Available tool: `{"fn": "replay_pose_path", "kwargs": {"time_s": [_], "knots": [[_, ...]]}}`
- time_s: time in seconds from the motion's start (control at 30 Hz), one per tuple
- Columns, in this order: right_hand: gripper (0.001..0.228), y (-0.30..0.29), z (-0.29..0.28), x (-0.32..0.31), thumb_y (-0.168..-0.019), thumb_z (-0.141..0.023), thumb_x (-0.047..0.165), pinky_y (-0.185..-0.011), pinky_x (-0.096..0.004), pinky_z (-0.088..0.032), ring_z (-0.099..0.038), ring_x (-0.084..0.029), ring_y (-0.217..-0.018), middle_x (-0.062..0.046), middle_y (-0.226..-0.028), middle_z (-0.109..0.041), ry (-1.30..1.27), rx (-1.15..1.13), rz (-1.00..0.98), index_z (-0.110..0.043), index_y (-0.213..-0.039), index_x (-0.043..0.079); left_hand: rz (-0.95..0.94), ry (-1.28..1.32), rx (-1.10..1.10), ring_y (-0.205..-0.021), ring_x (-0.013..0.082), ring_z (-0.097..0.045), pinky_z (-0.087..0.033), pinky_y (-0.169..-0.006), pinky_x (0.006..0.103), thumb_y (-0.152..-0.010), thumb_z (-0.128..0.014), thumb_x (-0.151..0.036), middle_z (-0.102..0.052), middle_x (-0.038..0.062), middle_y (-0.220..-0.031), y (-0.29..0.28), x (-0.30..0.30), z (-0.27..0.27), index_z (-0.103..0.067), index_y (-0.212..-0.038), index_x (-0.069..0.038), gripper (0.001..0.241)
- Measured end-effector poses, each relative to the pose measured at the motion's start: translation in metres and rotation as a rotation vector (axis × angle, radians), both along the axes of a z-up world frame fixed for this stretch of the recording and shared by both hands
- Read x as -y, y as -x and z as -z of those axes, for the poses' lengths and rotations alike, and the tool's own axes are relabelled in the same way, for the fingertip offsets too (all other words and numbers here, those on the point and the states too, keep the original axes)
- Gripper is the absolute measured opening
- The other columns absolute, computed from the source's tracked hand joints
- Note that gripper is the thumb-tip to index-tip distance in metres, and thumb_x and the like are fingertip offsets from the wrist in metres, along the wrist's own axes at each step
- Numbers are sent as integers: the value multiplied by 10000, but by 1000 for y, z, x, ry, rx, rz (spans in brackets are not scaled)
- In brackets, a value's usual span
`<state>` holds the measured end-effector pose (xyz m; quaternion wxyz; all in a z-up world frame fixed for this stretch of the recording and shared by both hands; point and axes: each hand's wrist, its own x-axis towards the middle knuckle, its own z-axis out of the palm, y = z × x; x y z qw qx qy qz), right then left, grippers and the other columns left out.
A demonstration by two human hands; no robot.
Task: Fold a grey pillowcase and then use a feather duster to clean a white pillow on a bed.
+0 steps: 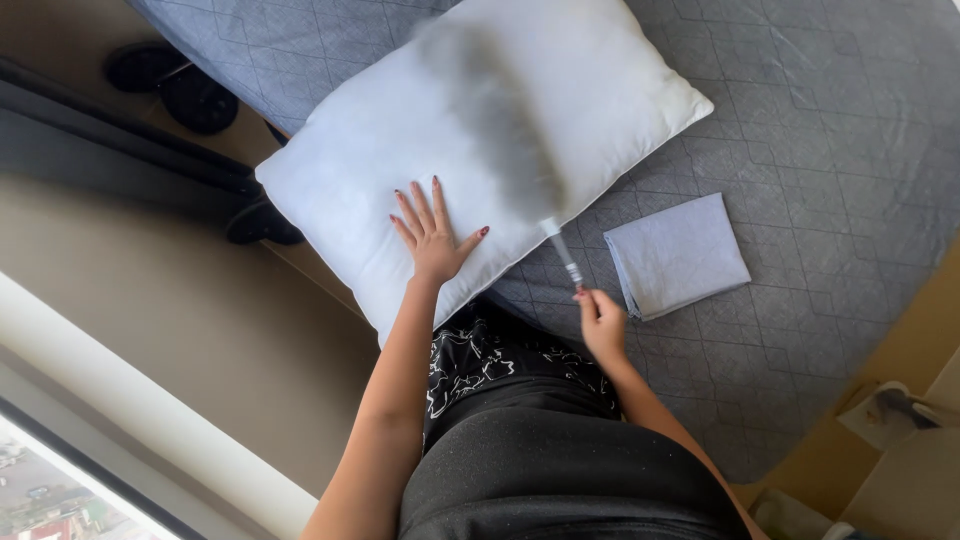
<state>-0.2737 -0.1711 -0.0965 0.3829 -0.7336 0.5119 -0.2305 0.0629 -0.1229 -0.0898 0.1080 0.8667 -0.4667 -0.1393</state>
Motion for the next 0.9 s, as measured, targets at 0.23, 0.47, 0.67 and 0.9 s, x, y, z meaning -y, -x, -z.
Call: {"fn": "replay_pose_path", "kwargs": {"time_s": [0.23, 0.47, 0.67, 0.9], "knots": [[295, 4, 26, 50, -1082, -564, 284, -462, -261, -285, -385, -51, -507, 63, -619, -472, -204, 353, 636, -727, -989, 56, -12, 43, -197, -1482, 498, 309, 184, -1132, 721, -858, -573, -825, 220, 303, -1659, -3, 7, -4, 113, -1637, -88, 1273], [244, -15, -34, 59, -1103, -611, 206, -557, -229, -358, -468, -23, -644, 45, -747, -586, 220, 219, 452, -751, -1107, 6, -3, -6, -201, -1465, 500, 345, 200, -1123, 723, -855, -524, -849, 260, 306, -1651, -5, 8, 1, 158, -1627, -88, 1281], [225, -49, -103, 34, -1023, -651, 209, -516, -263, -370, -493, -74, -554, -26, -639, -606, 31, -31, 26, -773, -1082, 30, -5, -54, -229, -1442, 513, 366, 209, -1110, 726, -845, -495, -862, 286, 318, -1623, -7, 12, 11, 163, -1618, -51, 1299], [228, -33, -81, 70, -951, -700, 226, -514, -249, -400, -517, -59, -564, 25, -660, -665, -165, -97, -164, -789, -1047, 39, 194, -701, -175, -1568, 613, 316, 154, -1194, 804, -952, -385, -729, 129, 229, -1739, -5, 20, 8, -242, -1581, -111, 893]]}}
